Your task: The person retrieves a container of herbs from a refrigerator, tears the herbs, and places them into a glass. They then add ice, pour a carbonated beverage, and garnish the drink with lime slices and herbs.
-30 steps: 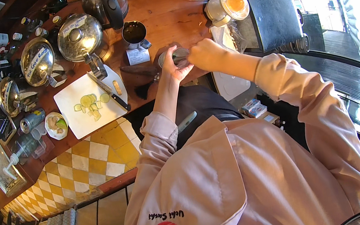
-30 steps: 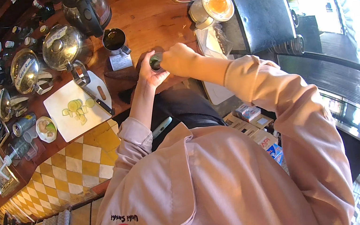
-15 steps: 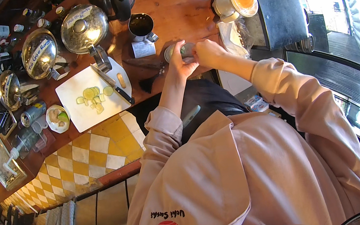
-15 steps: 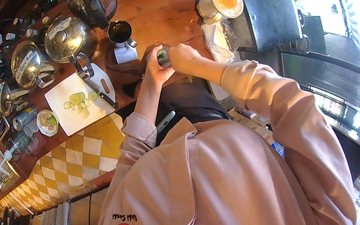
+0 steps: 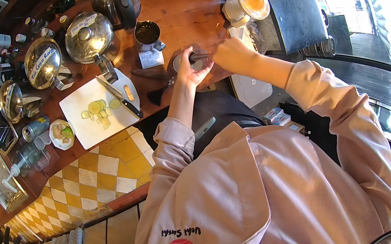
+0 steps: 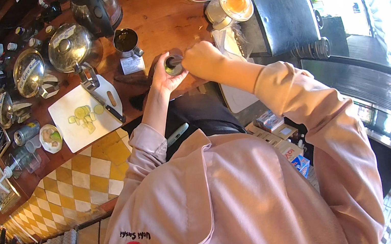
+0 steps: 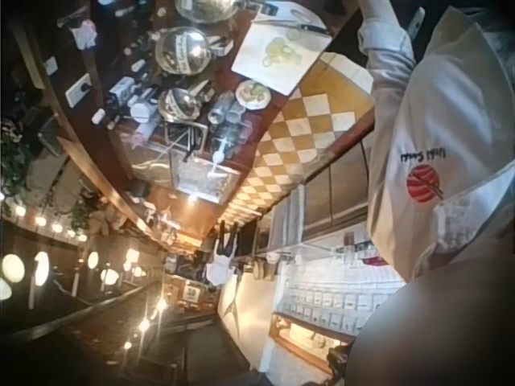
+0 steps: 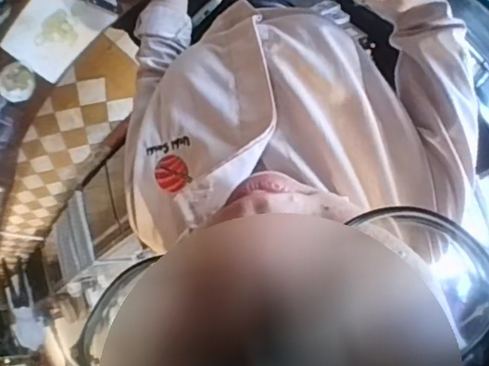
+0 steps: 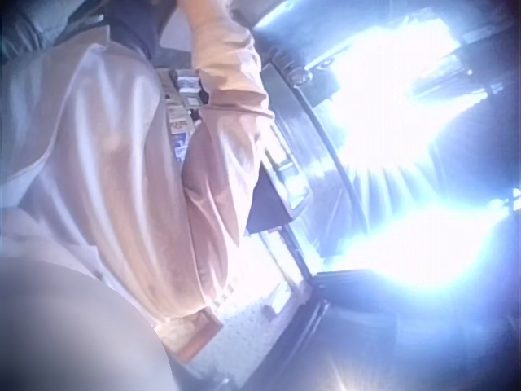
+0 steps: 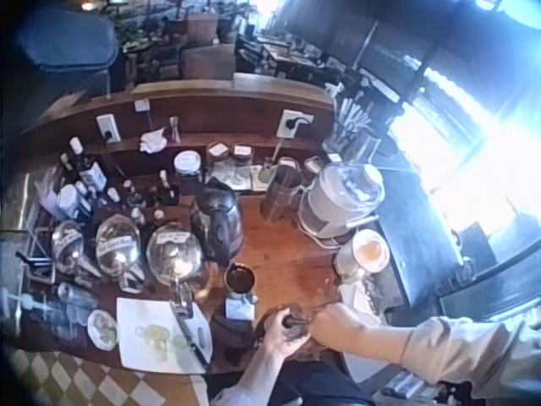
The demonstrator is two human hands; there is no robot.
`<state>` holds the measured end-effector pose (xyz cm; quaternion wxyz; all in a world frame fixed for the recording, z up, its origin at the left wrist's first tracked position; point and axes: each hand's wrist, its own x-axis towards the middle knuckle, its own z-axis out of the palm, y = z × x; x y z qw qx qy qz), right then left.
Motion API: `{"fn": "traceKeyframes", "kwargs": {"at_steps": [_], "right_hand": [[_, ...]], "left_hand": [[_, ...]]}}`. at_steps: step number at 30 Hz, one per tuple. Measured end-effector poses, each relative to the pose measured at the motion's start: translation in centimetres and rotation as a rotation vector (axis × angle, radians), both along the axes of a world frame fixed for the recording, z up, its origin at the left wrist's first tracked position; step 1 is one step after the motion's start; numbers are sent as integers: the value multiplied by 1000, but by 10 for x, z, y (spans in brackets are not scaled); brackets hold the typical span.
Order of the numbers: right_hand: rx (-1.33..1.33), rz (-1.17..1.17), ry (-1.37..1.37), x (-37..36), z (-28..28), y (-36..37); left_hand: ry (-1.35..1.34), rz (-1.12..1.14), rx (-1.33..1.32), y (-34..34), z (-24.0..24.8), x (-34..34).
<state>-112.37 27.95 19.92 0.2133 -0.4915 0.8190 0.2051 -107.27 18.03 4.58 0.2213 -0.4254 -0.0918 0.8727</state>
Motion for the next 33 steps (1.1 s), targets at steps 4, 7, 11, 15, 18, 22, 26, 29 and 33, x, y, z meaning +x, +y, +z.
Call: {"fn": "traceKeyframes", "kwargs": {"at_steps": [4,7,11,15,18,22,26,29,33], "right_hand": [[-7,22,-65,5,-35,6],[60,-18,-142,5,-34,-12],[31,-139,-197,15,-35,-20],[-62,-447,-139,33,-57,-14],[-67,-889,-369,17,-68,-12],[52,-1292,-521,-8,-70,-14],[-26,-538,-326,-6,-66,8],[-117,-483,-147,8,-14,6],[-65,-81,5,18,-27,9]], "left_hand": [[50,-1,38,1,-7,0],[47,-9,20,-2,0,1],[114,-46,-53,-2,-3,6],[144,-52,-38,-2,-10,8],[167,-39,-52,-1,-7,9],[31,-69,-82,0,12,2],[19,-45,-82,-1,-1,-2],[-11,-47,-43,-2,2,-1],[102,-30,-33,3,-18,-1]]}}
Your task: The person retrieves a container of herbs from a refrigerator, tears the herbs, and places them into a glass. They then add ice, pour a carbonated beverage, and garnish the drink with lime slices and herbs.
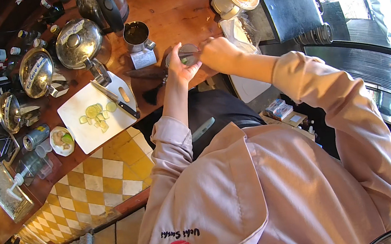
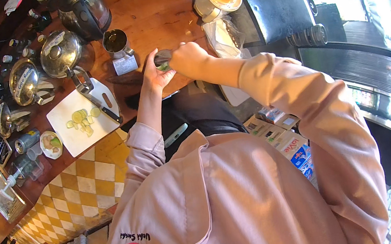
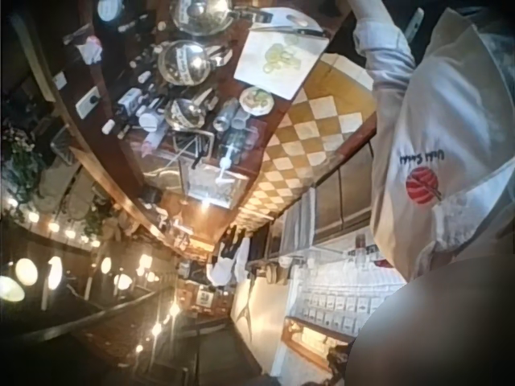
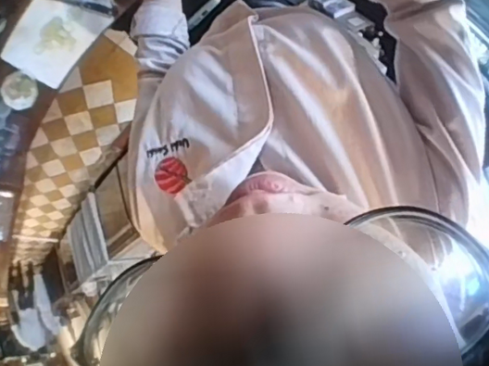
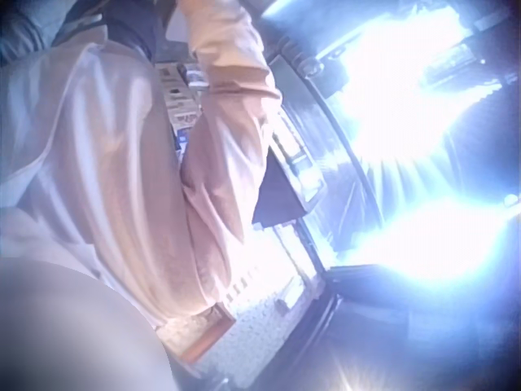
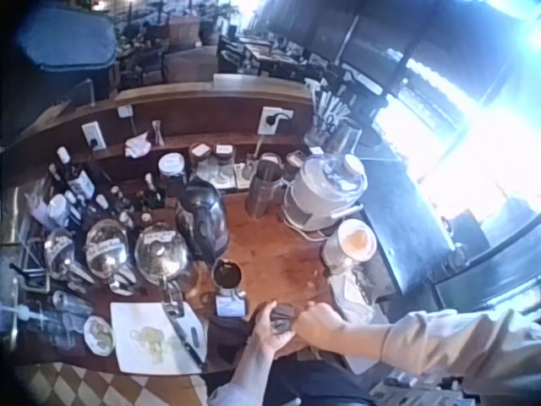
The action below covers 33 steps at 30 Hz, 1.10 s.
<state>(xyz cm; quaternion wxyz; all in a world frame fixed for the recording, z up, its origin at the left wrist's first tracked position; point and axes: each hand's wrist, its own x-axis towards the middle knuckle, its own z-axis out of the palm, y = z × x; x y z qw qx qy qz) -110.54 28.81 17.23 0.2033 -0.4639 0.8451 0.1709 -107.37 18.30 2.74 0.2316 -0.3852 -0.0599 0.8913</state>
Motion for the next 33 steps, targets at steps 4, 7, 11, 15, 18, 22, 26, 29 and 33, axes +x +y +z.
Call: {"fn": "traceKeyframes", "kwargs": {"at_steps": [4,7,11,15,18,22,26,29,33], "right_hand": [[28,154,-8,2,-24,-5],[54,-39,-147,-10,-20,-25],[327,-491,-481,-37,-32,-44],[181,-950,-530,-19,-21,-44],[-104,-114,-136,-5,-22,-35],[31,247,-112,-44,7,-38],[-71,417,-56,-64,31,-25],[5,457,-91,-61,26,-20],[-68,371,-175,-47,-1,-12]], "left_hand": [[50,5,8,0,-23,3],[93,57,-13,4,-11,5],[-50,-25,22,1,13,1],[-90,48,34,1,4,0],[55,54,62,2,-11,6],[-12,39,-14,0,9,3],[-106,47,-82,-3,25,0],[-138,22,-107,-4,25,1],[-127,-14,-91,-4,38,-1]]}}
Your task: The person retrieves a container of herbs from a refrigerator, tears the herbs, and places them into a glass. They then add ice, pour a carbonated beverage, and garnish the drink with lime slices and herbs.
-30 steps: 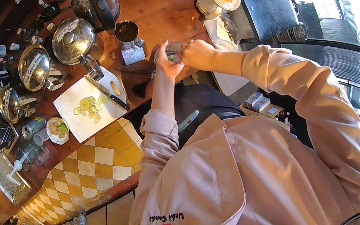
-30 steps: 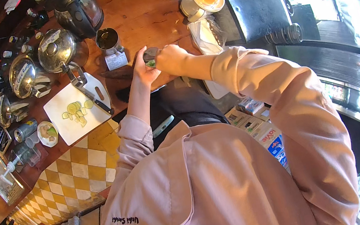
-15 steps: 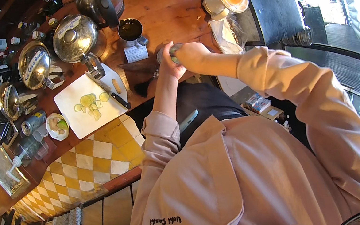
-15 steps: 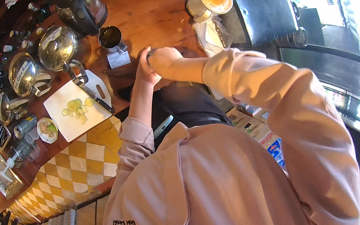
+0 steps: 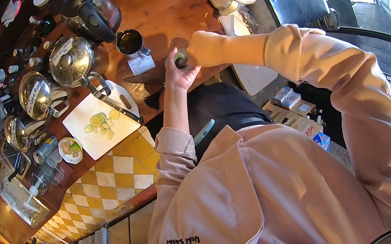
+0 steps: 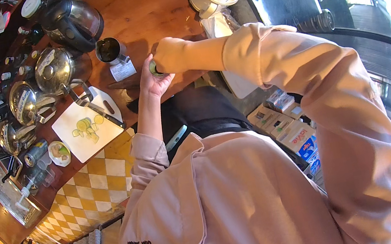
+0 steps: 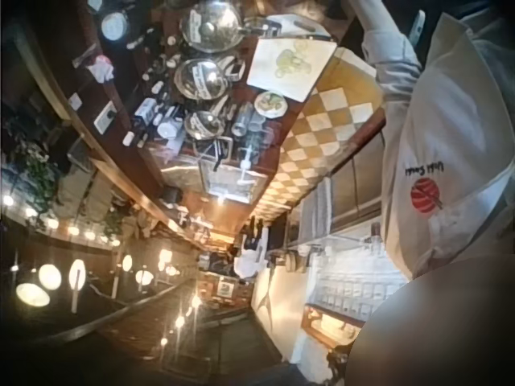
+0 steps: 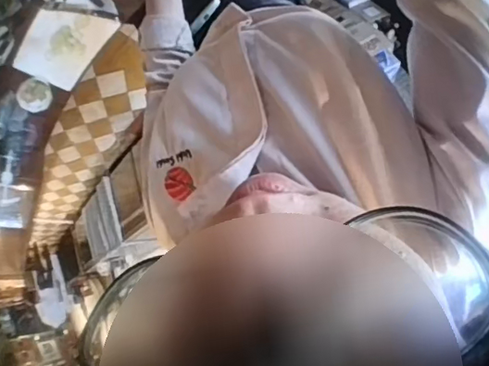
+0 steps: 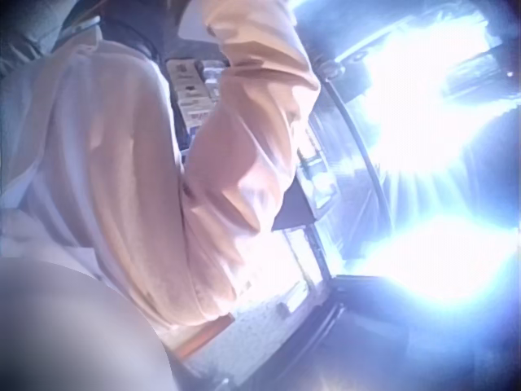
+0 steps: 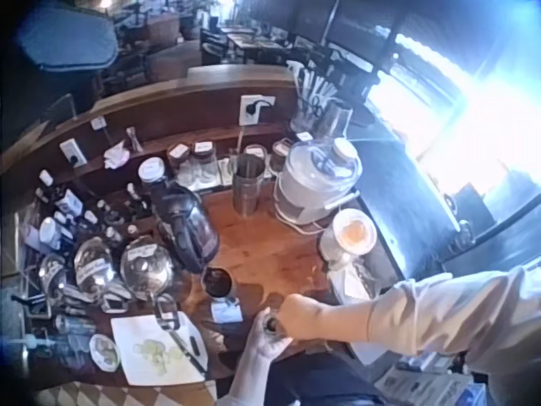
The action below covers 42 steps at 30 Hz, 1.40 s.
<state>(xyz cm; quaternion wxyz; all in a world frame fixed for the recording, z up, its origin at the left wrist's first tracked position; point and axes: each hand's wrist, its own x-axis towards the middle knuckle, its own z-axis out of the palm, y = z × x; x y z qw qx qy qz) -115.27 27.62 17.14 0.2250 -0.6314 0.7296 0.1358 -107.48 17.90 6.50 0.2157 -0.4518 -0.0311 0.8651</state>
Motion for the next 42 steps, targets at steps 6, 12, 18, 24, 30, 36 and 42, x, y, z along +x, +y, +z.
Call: {"fn": "traceKeyframes", "kwargs": {"at_steps": [6,12,18,24,30,36,42], "right_hand": [[-80,-263,-66,32,-33,-5],[83,-953,-249,23,-32,-23],[44,-814,-169,28,7,-2],[154,-396,98,31,25,-15],[169,-265,58,40,1,-14],[95,-566,-61,51,-15,-19],[166,-838,-181,22,-43,-8]], "left_hand": [[168,38,6,1,-43,8],[124,39,69,6,-46,4],[80,34,46,6,-42,2],[64,30,72,4,-34,1],[196,44,39,3,-38,8],[95,8,134,2,-46,7],[-1,49,198,2,-26,-1]]}}
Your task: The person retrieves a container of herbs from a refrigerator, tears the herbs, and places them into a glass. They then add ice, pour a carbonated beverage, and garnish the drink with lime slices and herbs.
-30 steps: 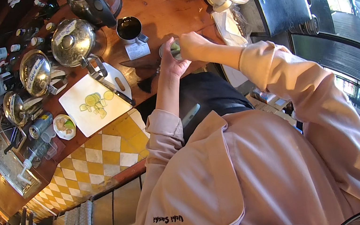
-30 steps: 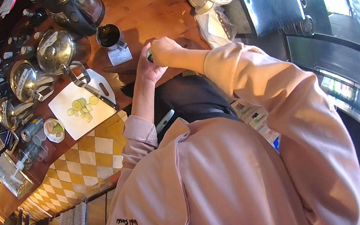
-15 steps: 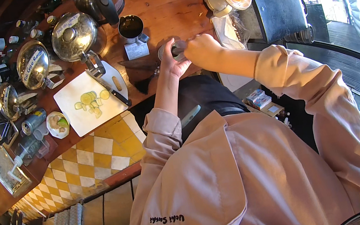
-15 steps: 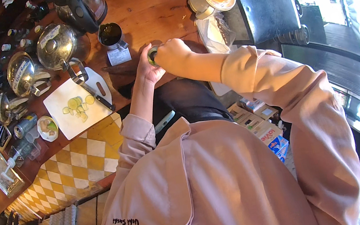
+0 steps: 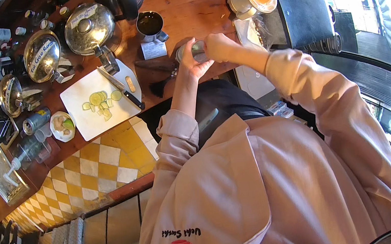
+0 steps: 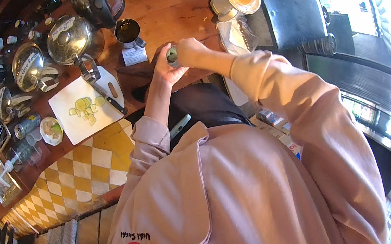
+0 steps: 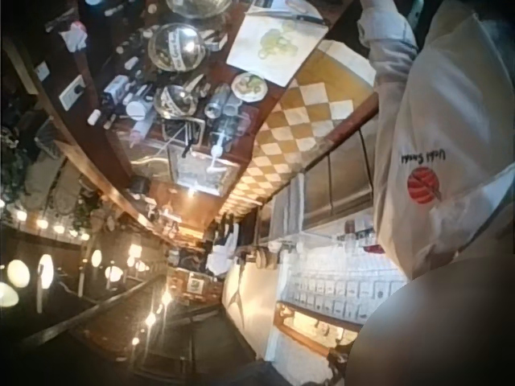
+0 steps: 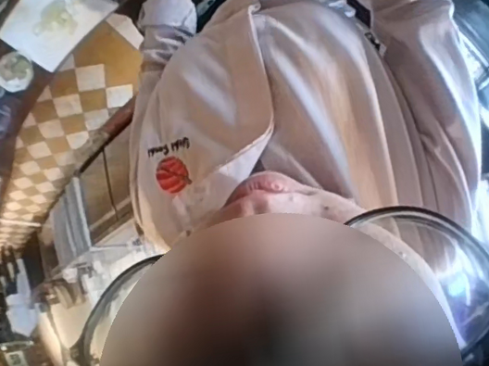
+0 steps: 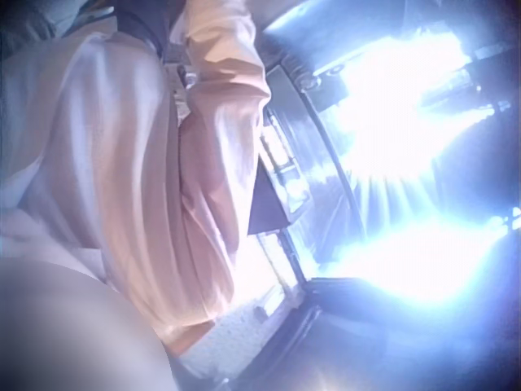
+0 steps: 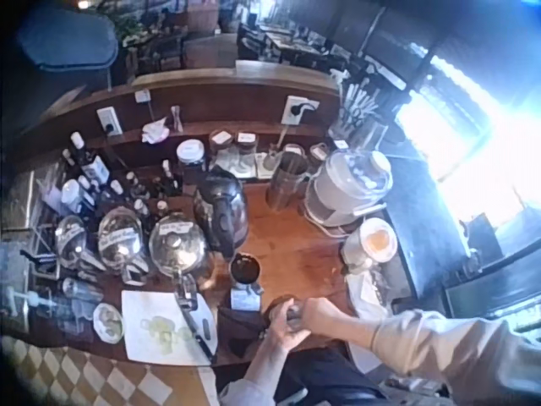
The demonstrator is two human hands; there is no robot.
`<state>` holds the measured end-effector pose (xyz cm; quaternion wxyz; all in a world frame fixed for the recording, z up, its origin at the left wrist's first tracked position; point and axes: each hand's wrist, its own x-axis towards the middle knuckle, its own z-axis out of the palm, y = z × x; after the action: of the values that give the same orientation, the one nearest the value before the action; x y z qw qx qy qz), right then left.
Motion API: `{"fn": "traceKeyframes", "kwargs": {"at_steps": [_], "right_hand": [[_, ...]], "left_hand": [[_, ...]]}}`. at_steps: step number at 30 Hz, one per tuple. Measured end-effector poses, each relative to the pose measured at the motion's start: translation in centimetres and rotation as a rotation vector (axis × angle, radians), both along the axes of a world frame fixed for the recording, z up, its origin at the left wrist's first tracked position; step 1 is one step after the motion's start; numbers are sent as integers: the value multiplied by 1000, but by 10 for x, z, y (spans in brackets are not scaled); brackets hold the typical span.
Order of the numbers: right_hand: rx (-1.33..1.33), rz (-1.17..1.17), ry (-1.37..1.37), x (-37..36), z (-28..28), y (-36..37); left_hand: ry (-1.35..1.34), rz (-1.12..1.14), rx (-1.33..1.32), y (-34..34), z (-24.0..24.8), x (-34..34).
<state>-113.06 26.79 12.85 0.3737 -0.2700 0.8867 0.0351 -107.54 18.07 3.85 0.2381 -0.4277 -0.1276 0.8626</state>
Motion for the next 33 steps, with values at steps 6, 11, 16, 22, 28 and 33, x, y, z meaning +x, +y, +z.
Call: {"fn": "traceKeyframes", "kwargs": {"at_steps": [6,11,16,22,28,33], "right_hand": [[-190,169,173,-1,40,5],[-80,644,368,5,56,1],[-45,701,293,13,30,6],[-40,447,226,26,21,22],[20,-176,40,13,17,-24],[73,-52,-1,-19,27,-21]], "left_hand": [[113,3,-69,-1,-14,1],[127,-21,-135,1,-8,1],[220,-23,-198,2,-13,4],[231,-75,-73,-2,-4,8],[320,58,-134,7,-32,6],[141,20,-209,3,-4,5]]}}
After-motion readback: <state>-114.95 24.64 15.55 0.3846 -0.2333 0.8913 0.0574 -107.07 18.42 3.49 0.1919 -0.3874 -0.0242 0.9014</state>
